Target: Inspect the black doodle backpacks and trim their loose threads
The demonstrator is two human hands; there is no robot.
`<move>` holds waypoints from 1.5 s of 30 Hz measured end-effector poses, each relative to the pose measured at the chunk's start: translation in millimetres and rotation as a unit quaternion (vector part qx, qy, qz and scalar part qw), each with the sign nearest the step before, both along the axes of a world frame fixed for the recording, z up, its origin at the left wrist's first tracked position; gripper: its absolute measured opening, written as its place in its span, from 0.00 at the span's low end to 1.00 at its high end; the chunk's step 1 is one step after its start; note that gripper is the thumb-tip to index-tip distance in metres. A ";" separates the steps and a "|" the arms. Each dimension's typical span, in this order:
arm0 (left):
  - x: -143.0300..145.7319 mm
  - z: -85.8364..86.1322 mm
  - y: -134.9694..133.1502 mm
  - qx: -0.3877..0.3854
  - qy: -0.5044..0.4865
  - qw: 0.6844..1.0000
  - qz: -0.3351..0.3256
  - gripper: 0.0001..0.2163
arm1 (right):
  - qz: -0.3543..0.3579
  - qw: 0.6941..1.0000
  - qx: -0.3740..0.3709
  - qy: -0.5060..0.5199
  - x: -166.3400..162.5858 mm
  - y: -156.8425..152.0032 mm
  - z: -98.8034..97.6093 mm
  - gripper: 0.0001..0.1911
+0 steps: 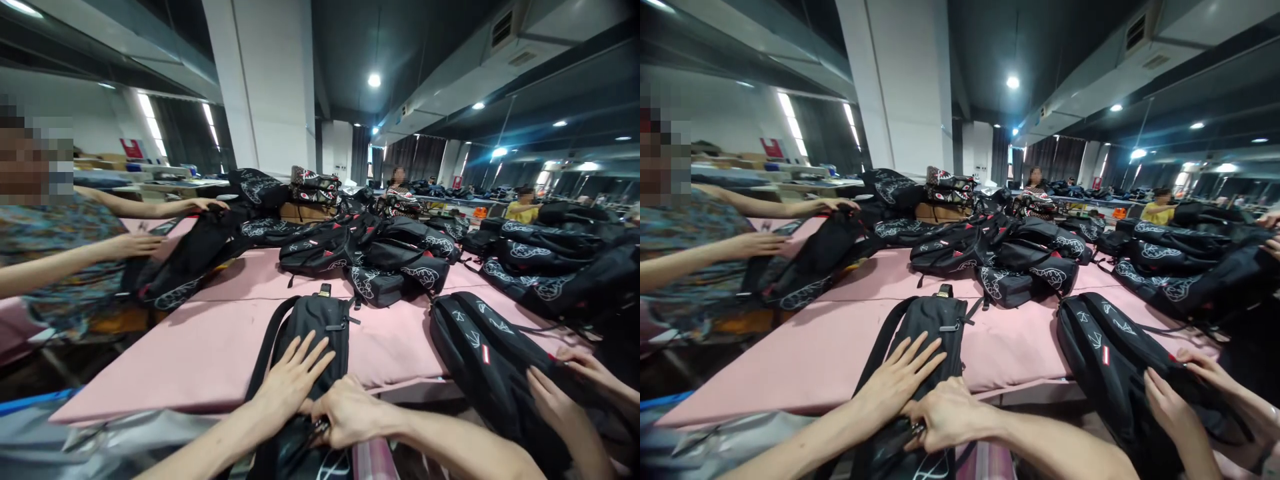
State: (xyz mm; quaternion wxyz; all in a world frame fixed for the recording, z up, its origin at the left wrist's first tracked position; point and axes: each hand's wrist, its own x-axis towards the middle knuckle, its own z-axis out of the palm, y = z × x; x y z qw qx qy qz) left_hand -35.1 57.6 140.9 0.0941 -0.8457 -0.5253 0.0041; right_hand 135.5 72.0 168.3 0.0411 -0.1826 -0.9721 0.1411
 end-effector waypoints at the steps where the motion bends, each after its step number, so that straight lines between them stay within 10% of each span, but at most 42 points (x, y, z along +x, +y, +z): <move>1: -0.9 -6.8 1.1 0.017 -0.004 1.000 0.001 0.31 | 0.004 0.999 -0.027 0.026 -0.6 -1.9 -4.3 0.11; 14: -34.4 -19.7 -50.1 0.012 -0.211 0.973 -0.091 0.10 | -0.018 0.968 -0.223 0.112 16.1 -3.9 -15.6 0.21; 21: -11.9 -13.6 -94.8 -0.039 -0.227 0.973 -0.014 0.12 | 0.025 0.988 -0.109 0.103 22.2 -19.9 -9.3 0.14; 31: 13.7 -56.7 -123.7 0.260 -0.244 0.930 0.090 0.07 | 0.077 0.940 0.258 0.211 23.3 -39.2 -77.4 0.10; 45: 1.7 -54.6 -126.1 0.221 -0.235 0.943 0.080 0.07 | 0.093 0.942 0.242 0.211 18.9 -40.6 -78.0 0.09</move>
